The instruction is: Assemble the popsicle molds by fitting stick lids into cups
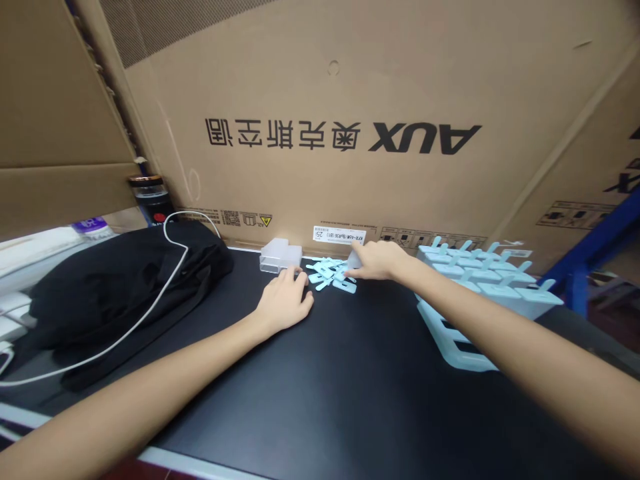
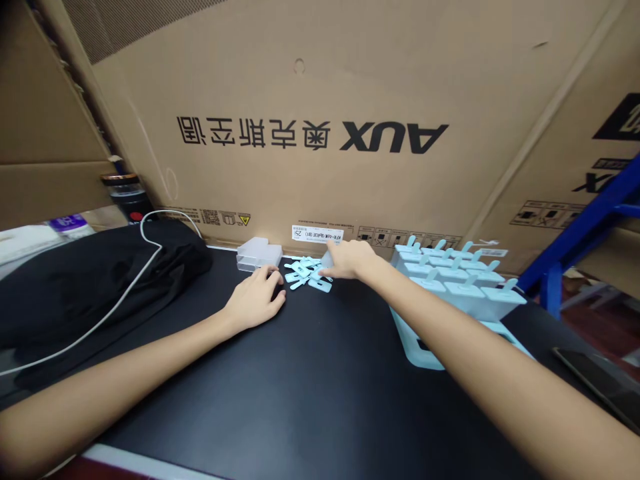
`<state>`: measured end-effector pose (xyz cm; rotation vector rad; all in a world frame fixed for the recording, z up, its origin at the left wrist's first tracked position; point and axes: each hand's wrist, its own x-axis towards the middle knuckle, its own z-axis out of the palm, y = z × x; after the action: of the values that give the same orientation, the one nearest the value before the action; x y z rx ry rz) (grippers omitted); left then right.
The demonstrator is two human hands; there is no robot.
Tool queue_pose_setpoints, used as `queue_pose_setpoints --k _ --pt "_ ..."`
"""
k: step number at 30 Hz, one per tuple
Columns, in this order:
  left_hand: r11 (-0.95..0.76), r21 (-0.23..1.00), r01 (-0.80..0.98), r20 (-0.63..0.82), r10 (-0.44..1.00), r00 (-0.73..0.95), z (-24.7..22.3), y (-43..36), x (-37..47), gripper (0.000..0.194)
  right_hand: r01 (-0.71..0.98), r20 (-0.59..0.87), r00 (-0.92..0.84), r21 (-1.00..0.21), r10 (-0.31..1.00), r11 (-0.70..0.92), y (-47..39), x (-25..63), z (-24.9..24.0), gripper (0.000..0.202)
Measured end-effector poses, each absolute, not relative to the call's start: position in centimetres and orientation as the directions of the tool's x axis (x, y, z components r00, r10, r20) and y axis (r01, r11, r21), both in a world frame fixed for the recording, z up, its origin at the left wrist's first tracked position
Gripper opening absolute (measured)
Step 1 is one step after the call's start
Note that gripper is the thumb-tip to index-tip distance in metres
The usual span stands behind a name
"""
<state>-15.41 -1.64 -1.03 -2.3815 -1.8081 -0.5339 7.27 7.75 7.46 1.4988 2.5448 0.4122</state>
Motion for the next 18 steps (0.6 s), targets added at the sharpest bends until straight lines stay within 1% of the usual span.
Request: queue_pose_setpoints --k 3,5,10,12,15,18 --pt "-0.281 0.129 0.951 0.358 0.908 0.219 -1.1 -1.6 -15.5 0.019 0.821 0.060 -0.519 0.310 0.852 0.479 8.4 7.4 7.8 0.054" --pt "-0.276 0.128 0.952 0.372 0.904 0.212 -1.2 -1.6 -15.5 0.020 0.801 0.124 -0.566 0.315 0.815 0.508 8.6 7.1 8.2 0.043" --pt "-0.305 0.130 0.943 0.428 0.876 0.224 -1.0 -1.5 -15.4 0.018 0.777 0.284 -0.626 0.305 0.726 0.551 8.6 4.8 9.2 0.038" --pt "-0.315 0.130 0.940 0.509 0.835 0.209 -0.6 -1.1 -15.9 0.019 0.755 0.337 -0.655 0.264 0.676 0.600 8.7 3.3 9.1 0.035" --pt "-0.324 0.076 0.943 0.689 0.701 0.185 0.2 0.1 -18.0 0.025 0.684 0.401 -0.700 0.138 0.591 0.716 9.2 1.0 8.2 0.030" --pt "-0.383 0.030 0.923 0.799 0.564 0.208 0.5 1.7 -21.0 0.037 0.637 0.414 -0.714 0.049 0.565 0.769 9.9 -0.9 6.9 0.036"
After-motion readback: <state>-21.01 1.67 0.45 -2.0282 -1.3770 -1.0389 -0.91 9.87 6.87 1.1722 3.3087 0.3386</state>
